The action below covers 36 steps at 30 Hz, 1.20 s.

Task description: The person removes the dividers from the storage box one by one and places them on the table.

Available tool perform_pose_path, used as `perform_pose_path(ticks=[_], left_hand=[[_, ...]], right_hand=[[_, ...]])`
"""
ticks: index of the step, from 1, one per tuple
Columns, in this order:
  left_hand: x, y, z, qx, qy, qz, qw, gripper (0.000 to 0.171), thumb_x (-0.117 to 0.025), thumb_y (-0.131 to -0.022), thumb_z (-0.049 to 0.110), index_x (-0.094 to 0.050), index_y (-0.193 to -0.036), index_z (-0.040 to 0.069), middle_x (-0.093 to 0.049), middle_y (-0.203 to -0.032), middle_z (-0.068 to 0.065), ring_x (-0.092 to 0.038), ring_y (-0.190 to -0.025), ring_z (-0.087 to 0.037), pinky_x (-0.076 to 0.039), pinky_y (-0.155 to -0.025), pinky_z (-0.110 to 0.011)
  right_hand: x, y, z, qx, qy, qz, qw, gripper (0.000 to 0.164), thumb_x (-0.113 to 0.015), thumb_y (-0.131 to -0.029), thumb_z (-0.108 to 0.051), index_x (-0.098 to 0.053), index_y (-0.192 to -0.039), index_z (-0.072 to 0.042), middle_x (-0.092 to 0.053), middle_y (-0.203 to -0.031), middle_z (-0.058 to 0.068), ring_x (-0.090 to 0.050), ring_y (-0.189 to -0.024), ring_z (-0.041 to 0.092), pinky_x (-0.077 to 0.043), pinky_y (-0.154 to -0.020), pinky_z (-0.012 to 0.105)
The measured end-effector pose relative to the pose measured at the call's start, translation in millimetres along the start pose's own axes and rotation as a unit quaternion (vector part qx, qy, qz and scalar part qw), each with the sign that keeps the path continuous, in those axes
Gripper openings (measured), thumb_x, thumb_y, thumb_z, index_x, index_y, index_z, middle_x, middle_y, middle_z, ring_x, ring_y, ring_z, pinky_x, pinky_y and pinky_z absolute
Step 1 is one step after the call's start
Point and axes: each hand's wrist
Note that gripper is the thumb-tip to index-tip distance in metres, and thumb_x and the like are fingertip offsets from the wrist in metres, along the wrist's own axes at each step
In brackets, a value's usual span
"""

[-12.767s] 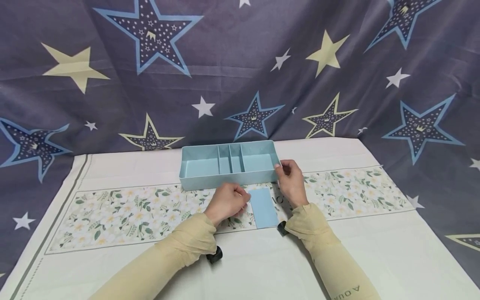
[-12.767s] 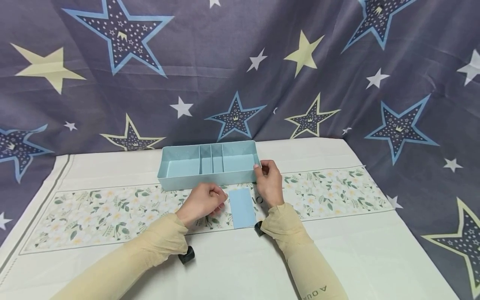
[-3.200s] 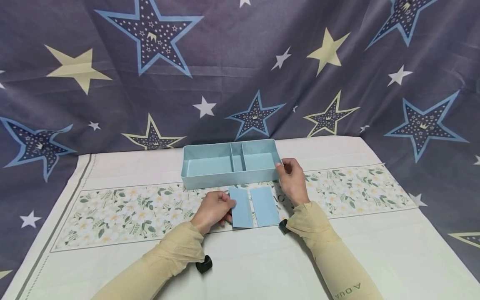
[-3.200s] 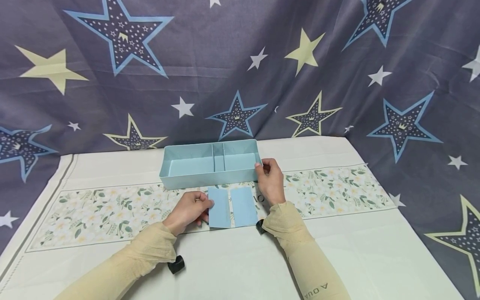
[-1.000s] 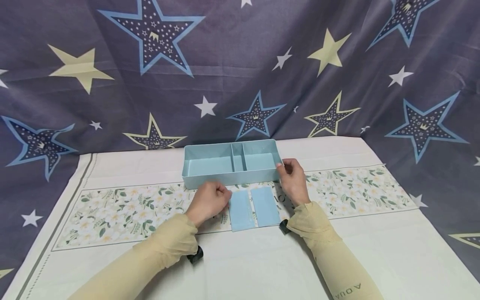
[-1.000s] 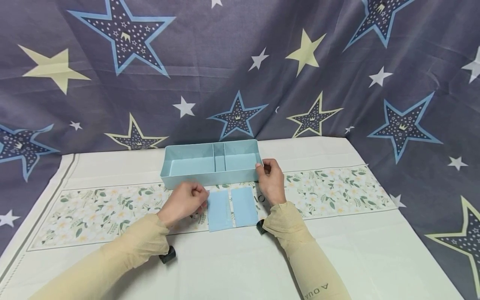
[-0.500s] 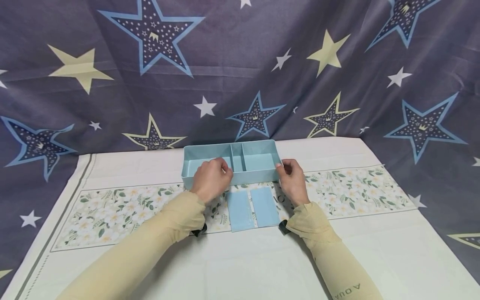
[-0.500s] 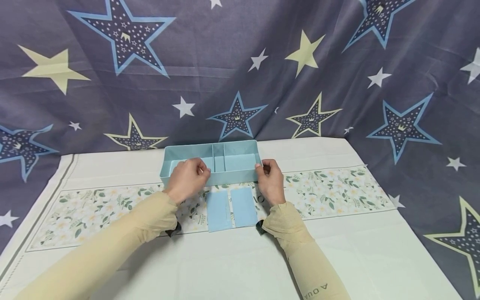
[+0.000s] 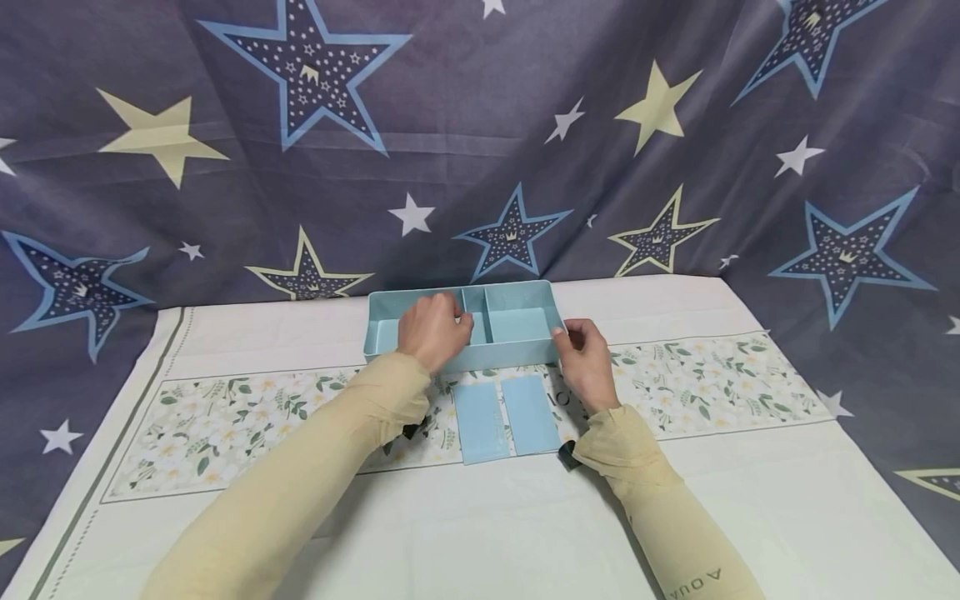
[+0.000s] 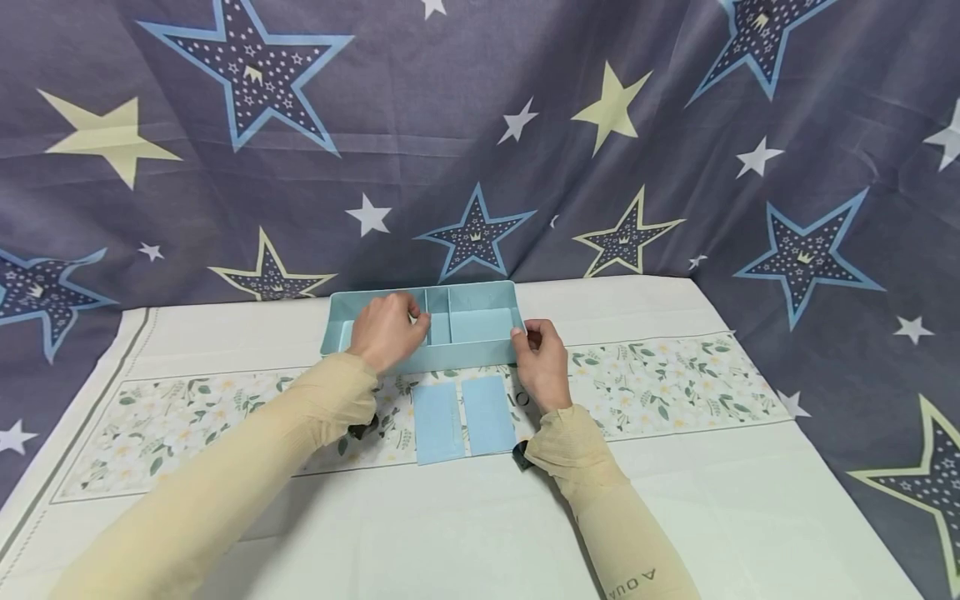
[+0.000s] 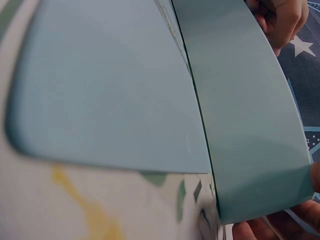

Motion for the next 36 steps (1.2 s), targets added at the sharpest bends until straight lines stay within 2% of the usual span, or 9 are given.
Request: perform_pose_path(ticks=[7, 10, 14, 17, 28, 33, 36], left_hand=[[-8.1, -8.2, 0.1, 0.014, -0.028, -0.016, 0.9994, 0.037, -0.051, -0.084, 0.031, -0.044, -0.051, 0.016, -0.048, -0.045, -0.002, -0.045, -0.044, -0.020, -0.040, -0.041, -0.039], [-10.5, -10.3, 0.5, 0.024, -0.038, -0.021, 0.9988, 0.040, -0.050, -0.084, 0.032, -0.045, -0.048, 0.015, -0.049, -0.044, -0.005, -0.046, -0.044, -0.022, -0.042, -0.040, -0.042], [-13.0, -12.5, 1.3, 0.035, -0.053, -0.020, 0.9978, 0.036, -0.051, -0.083, 0.032, -0.050, -0.051, 0.014, -0.055, -0.053, -0.010, -0.049, -0.047, -0.025, -0.044, -0.042, -0.044], [-13.6, -13.9, 2.6, 0.040, -0.058, -0.020, 0.9973, 0.032, -0.052, -0.081, 0.030, -0.051, -0.054, 0.014, -0.057, -0.058, -0.013, -0.051, -0.050, -0.027, -0.045, -0.043, -0.045], [-17.8, -18.7, 5.5, 0.059, -0.060, -0.037, 0.9958, 0.023, -0.052, -0.077, 0.022, -0.053, -0.055, 0.014, -0.057, -0.060, -0.011, -0.051, -0.054, -0.028, -0.046, -0.046, -0.045], [-19.1, -20.5, 8.6, 0.065, -0.062, -0.043, 0.9951, 0.019, -0.052, -0.074, 0.018, -0.053, -0.056, 0.014, -0.056, -0.057, -0.009, -0.051, -0.054, -0.026, -0.046, -0.047, -0.044], [-20.4, -21.6, 9.1, 0.062, -0.061, -0.041, 0.9953, 0.017, -0.053, -0.073, 0.016, -0.053, -0.057, 0.014, -0.057, -0.057, -0.009, -0.052, -0.054, -0.026, -0.047, -0.047, -0.044]], right_hand=[[0.6, 0.7, -3.9, 0.001, 0.002, -0.003, 1.000, 0.043, -0.045, -0.085, -0.059, -0.053, -0.104, -0.022, -0.055, -0.097, -0.001, -0.050, -0.085, 0.011, -0.048, -0.071, 0.038], [6.1, 3.8, -12.3, -0.004, -0.008, -0.015, 1.000, 0.039, -0.046, -0.087, -0.054, -0.053, -0.106, -0.020, -0.056, -0.099, 0.001, -0.051, -0.087, 0.014, -0.048, -0.072, 0.039], [6.3, 3.7, -13.7, -0.003, -0.006, -0.016, 1.000, 0.037, -0.046, -0.088, -0.051, -0.053, -0.106, -0.019, -0.056, -0.099, 0.001, -0.050, -0.087, 0.013, -0.049, -0.071, 0.038], [1.3, 0.8, -7.8, 0.003, 0.004, -0.002, 1.000, 0.037, -0.047, -0.087, -0.053, -0.053, -0.104, -0.021, -0.055, -0.096, -0.002, -0.050, -0.084, 0.011, -0.049, -0.069, 0.038], [1.5, 1.1, -4.6, 0.001, -0.002, 0.004, 1.000, 0.046, -0.043, -0.083, -0.064, -0.053, -0.103, -0.024, -0.055, -0.095, -0.004, -0.049, -0.084, 0.009, -0.048, -0.069, 0.037], [2.1, 0.9, -4.9, 0.001, 0.000, 0.003, 1.000, 0.046, -0.043, -0.083, -0.064, -0.053, -0.103, -0.023, -0.055, -0.095, -0.004, -0.049, -0.084, 0.009, -0.048, -0.068, 0.037], [2.1, 0.7, -4.7, 0.002, 0.001, 0.005, 1.000, 0.040, -0.046, -0.085, -0.058, -0.053, -0.103, -0.023, -0.055, -0.095, -0.003, -0.050, -0.083, 0.010, -0.048, -0.068, 0.037]])
Point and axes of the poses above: each hand's wrist, its own y-axis away from the middle knuckle, its own x-axis out of the back of the hand, z = x × y
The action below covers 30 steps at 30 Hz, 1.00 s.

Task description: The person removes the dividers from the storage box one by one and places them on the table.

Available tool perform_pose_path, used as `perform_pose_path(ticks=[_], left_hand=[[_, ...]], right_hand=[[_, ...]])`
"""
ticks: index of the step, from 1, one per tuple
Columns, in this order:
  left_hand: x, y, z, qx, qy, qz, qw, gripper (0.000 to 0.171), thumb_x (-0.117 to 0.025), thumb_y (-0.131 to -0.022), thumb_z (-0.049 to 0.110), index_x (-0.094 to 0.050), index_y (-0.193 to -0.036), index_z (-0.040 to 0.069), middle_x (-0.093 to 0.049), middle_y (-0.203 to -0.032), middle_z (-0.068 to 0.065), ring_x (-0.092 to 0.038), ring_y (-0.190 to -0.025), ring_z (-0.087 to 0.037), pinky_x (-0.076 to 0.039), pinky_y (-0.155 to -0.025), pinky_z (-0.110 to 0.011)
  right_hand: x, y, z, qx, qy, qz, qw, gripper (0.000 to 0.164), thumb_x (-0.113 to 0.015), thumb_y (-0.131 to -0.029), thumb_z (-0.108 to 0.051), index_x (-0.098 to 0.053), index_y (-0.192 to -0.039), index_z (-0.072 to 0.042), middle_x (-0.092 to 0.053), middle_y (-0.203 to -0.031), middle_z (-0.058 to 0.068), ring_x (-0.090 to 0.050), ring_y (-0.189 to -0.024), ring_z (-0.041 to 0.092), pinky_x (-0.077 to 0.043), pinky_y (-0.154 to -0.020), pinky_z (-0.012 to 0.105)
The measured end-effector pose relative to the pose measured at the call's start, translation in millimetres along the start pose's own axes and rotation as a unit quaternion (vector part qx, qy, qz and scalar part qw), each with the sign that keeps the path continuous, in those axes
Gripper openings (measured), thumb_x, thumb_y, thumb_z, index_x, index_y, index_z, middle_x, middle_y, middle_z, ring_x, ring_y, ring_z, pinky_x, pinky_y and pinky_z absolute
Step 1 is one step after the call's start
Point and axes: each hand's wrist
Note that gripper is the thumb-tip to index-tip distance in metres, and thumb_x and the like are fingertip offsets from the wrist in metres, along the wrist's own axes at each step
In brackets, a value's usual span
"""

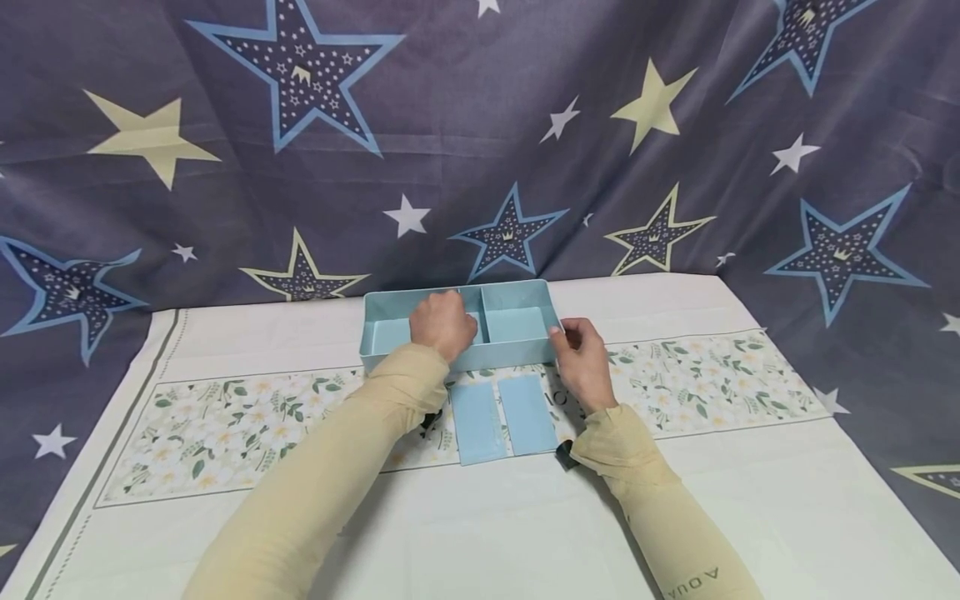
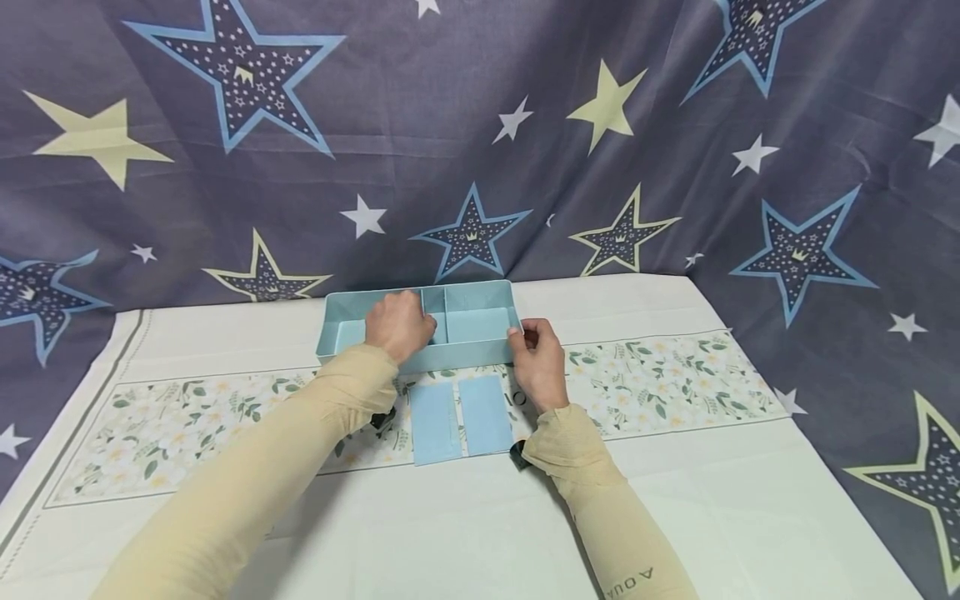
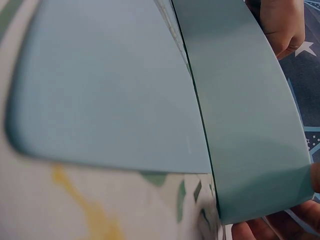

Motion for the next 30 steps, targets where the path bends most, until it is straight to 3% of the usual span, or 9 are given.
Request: perform_pose_path(ticks=[9, 19, 30], left_hand=[[-0.6, 1.4, -0.3, 0.006, 0.005, 0.002, 1.0000, 0.021, -0.054, -0.074, 0.016, -0.051, -0.054, 0.014, -0.052, -0.050, -0.006, -0.049, -0.050, -0.024, -0.045, -0.044, -0.043], [3.3, 0.6, 1.4, -0.005, 0.002, 0.013, 0.9999, 0.024, -0.054, -0.075, 0.017, -0.048, -0.052, 0.015, -0.050, -0.048, -0.005, -0.047, -0.048, -0.023, -0.044, -0.042, -0.041], [6.9, -1.8, 3.5, -0.007, 0.011, 0.012, 0.9998, 0.023, -0.056, -0.075, 0.018, -0.050, -0.053, 0.015, -0.054, -0.052, -0.007, -0.051, -0.051, -0.025, -0.047, -0.044, -0.042]], right_hand=[[-1.3, 0.4, 1.6, -0.002, 0.003, -0.005, 1.000, 0.048, -0.042, -0.083, -0.066, -0.053, -0.103, -0.024, -0.055, -0.095, -0.004, -0.050, -0.084, 0.009, -0.049, -0.069, 0.037], [0.2, -0.8, -0.1, 0.002, -0.002, -0.006, 1.000, 0.031, -0.049, -0.087, -0.049, -0.053, -0.103, -0.022, -0.055, -0.095, -0.002, -0.050, -0.084, 0.010, -0.049, -0.067, 0.037], [-0.9, -1.6, 3.5, 0.004, -0.001, -0.007, 1.000, 0.035, -0.047, -0.087, -0.053, -0.052, -0.104, -0.023, -0.055, -0.096, -0.003, -0.050, -0.084, 0.010, -0.049, -0.068, 0.038]])
Point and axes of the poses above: each hand's wrist, its own y-axis away from the middle knuckle, its own x-axis out of the back of the hand, z = x × y
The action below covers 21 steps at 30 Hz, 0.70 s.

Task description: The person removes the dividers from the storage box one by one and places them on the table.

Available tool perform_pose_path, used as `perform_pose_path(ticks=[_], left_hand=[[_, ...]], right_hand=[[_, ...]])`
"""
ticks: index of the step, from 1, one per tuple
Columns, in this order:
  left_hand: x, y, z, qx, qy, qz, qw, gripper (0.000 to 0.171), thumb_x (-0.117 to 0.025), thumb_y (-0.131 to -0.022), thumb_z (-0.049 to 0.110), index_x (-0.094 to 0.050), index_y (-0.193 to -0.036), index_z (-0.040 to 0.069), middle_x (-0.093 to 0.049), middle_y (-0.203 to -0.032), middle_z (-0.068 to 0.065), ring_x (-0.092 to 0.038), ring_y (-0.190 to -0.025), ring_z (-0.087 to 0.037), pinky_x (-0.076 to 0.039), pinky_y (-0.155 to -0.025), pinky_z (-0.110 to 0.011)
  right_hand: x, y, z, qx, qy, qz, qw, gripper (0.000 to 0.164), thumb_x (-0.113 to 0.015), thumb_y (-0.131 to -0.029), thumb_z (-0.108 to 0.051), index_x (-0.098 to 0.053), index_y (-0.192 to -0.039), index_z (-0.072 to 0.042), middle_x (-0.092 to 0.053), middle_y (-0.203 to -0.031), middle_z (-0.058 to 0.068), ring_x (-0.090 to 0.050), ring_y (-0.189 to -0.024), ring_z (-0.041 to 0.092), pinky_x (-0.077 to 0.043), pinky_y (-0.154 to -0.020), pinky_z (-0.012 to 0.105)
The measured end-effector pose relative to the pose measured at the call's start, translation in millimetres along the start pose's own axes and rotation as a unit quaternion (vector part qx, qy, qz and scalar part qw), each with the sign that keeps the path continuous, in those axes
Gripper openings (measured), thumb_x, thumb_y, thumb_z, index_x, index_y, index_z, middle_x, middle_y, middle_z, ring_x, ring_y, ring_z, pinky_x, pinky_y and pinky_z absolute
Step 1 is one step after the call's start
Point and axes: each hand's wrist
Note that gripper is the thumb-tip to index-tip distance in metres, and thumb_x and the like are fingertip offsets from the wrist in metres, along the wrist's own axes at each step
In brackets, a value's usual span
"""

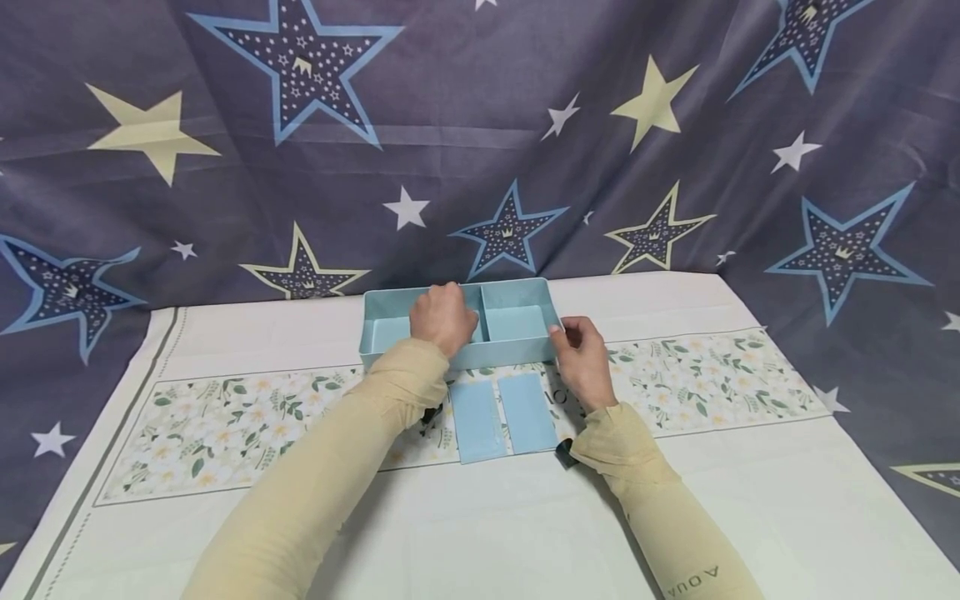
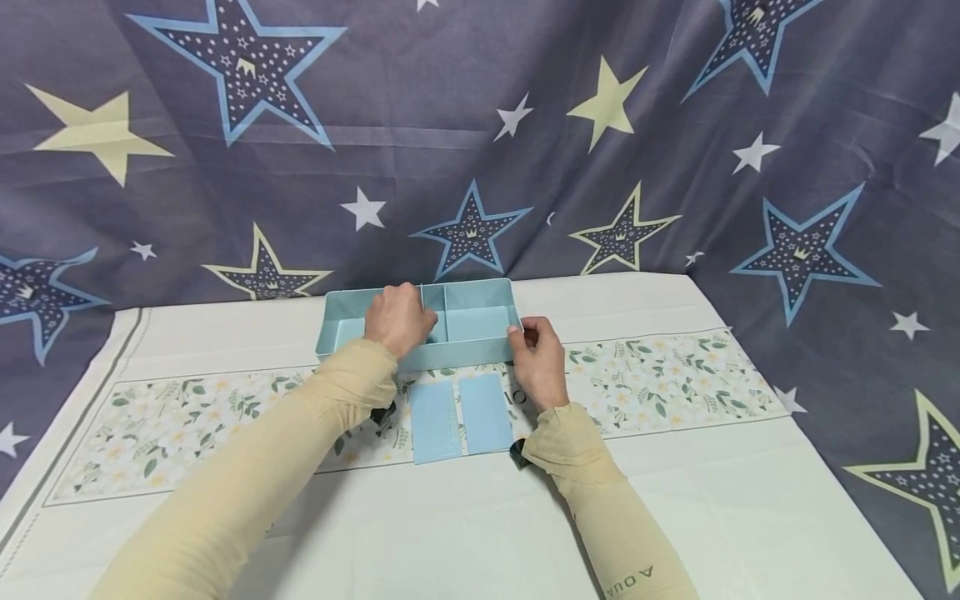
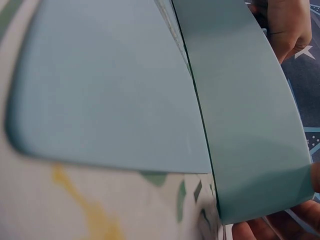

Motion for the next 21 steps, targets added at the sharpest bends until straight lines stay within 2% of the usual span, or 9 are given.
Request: perform_pose_path(ticks=[6, 11, 21], left_hand=[[6.9, -2.7, 1.2, -0.009, -0.002, -0.006, 0.9999, 0.027, -0.055, -0.076, 0.017, -0.049, -0.050, 0.015, -0.051, -0.045, -0.004, -0.048, -0.046, -0.022, -0.045, -0.041, -0.040], [10.0, -4.5, 1.1, -0.017, -0.011, -0.004, 0.9998, 0.028, -0.056, -0.075, 0.018, -0.049, -0.048, 0.016, -0.051, -0.047, -0.005, -0.048, -0.046, -0.022, -0.045, -0.040, -0.040], [19.0, -9.8, 3.1, -0.021, -0.006, 0.000, 0.9998, 0.024, -0.056, -0.073, 0.017, -0.049, -0.050, 0.015, -0.051, -0.049, -0.006, -0.047, -0.046, -0.020, -0.044, -0.039, -0.039]], right_hand=[[-0.5, -0.8, -0.1, 0.000, -0.005, 0.001, 1.000, 0.040, -0.046, -0.085, -0.059, -0.052, -0.103, -0.023, -0.055, -0.096, -0.003, -0.050, -0.084, 0.011, -0.049, -0.068, 0.038], [-0.7, -0.7, -1.6, -0.001, -0.007, 0.002, 1.000, 0.047, -0.043, -0.082, -0.065, -0.053, -0.103, -0.023, -0.055, -0.096, -0.003, -0.050, -0.084, 0.010, -0.049, -0.068, 0.038], [-1.4, -0.8, -2.4, 0.001, -0.001, 0.005, 1.000, 0.042, -0.045, -0.084, -0.061, -0.052, -0.103, -0.023, -0.055, -0.096, -0.003, -0.050, -0.085, 0.010, -0.049, -0.068, 0.038]])
Point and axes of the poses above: each hand's wrist, its own y-axis away from the middle knuckle, its own x-axis out of the back of the hand, z = x × y
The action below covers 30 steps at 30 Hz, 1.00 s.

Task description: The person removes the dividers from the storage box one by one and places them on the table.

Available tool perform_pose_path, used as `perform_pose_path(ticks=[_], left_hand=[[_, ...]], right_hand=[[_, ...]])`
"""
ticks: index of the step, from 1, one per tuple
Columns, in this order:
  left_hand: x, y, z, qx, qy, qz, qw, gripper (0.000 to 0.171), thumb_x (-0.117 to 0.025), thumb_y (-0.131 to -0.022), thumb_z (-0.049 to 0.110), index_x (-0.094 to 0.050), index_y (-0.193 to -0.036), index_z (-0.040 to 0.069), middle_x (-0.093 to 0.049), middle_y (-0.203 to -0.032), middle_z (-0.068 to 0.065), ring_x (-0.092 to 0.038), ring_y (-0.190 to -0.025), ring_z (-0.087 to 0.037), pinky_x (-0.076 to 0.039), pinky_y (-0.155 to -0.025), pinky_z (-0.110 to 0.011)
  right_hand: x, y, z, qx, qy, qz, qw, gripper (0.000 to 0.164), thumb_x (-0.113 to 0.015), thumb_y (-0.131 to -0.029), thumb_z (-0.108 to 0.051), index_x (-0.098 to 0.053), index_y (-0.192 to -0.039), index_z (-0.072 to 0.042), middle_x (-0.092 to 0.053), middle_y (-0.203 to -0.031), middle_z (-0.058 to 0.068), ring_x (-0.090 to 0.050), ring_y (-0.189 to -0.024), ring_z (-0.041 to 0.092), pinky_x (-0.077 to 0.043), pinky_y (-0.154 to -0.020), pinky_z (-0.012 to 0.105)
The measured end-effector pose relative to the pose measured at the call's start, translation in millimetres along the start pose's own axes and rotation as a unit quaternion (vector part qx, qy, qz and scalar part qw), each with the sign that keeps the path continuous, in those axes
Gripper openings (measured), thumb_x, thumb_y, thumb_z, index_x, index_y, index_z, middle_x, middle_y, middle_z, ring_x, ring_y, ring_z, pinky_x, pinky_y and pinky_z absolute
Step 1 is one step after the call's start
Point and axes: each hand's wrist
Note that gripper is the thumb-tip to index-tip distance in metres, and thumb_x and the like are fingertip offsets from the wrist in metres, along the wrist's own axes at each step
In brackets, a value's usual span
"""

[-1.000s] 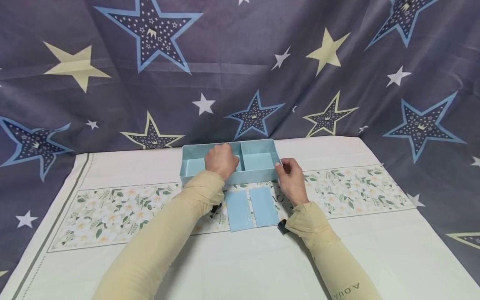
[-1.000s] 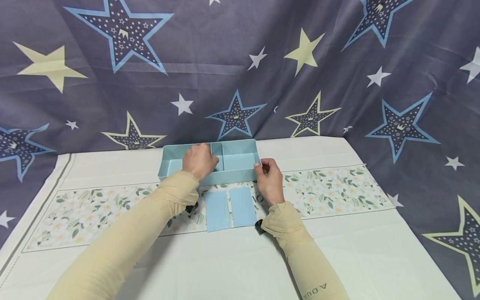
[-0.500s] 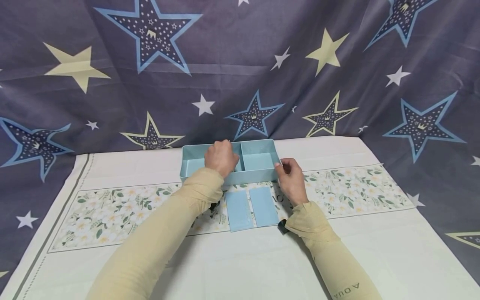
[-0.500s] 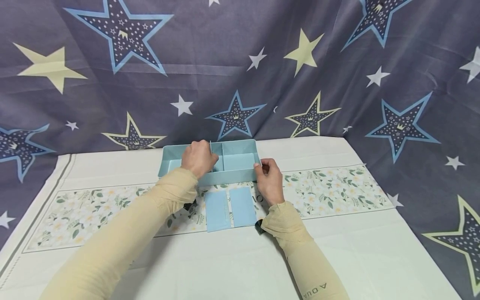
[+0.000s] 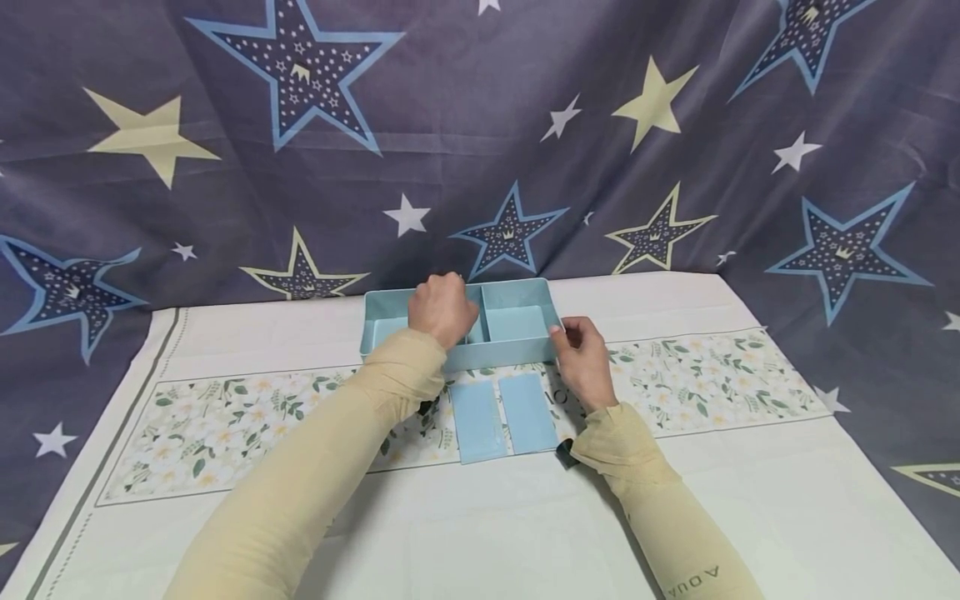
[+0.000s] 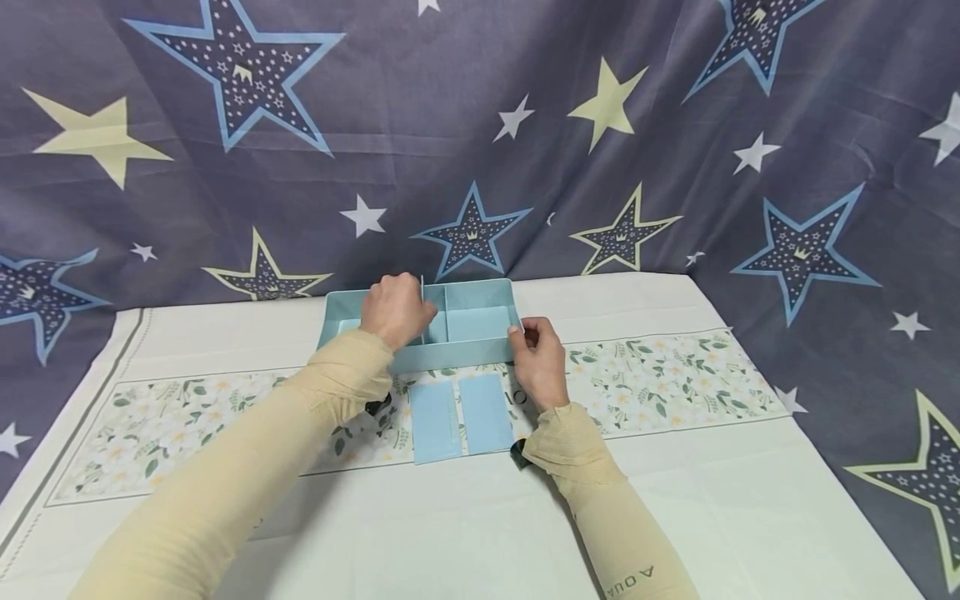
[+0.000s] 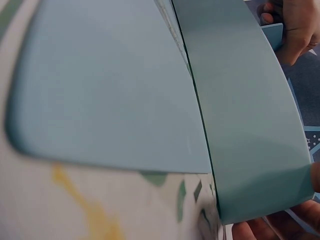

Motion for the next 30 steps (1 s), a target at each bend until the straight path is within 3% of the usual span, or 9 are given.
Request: perform_pose_path(ticks=[13, 21, 30], left_hand=[[13.5, 1.8, 1.9, -0.008, 0.006, 0.019, 0.9998, 0.024, -0.057, -0.073, 0.018, -0.050, -0.050, 0.015, -0.050, -0.048, -0.005, -0.047, -0.044, -0.020, -0.044, -0.039, -0.039], [28.1, 1.4, -3.1, 0.003, 0.020, 0.033, 0.9993, 0.022, -0.054, -0.072, 0.019, -0.052, -0.051, 0.013, -0.053, -0.051, -0.009, -0.048, -0.047, -0.025, -0.045, -0.042, -0.043], [40.8, 5.3, -3.9, -0.005, 0.021, 0.050, 0.9985, 0.030, -0.055, -0.076, 0.025, -0.050, -0.048, 0.013, -0.054, -0.053, -0.012, -0.048, -0.047, -0.027, -0.045, -0.043, -0.045]], right_hand=[[0.8, -0.1, -0.6, -0.005, -0.002, 0.001, 1.000, 0.035, -0.048, -0.086, -0.054, -0.053, -0.102, -0.023, -0.055, -0.097, -0.003, -0.050, -0.085, 0.010, -0.049, -0.070, 0.039], [0.0, 0.5, -2.1, -0.001, 0.002, -0.001, 1.000, 0.046, -0.043, -0.084, -0.063, -0.053, -0.104, -0.022, -0.055, -0.096, -0.002, -0.050, -0.084, 0.011, -0.049, -0.069, 0.038], [0.9, -0.1, -0.9, 0.001, -0.002, 0.001, 1.000, 0.043, -0.045, -0.085, -0.060, -0.053, -0.103, -0.022, -0.055, -0.096, -0.002, -0.050, -0.084, 0.011, -0.049, -0.068, 0.039]])
Point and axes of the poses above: each hand's wrist, its own y-axis away from the middle knuckle, its own x-axis out of the back of the hand, z = x × y
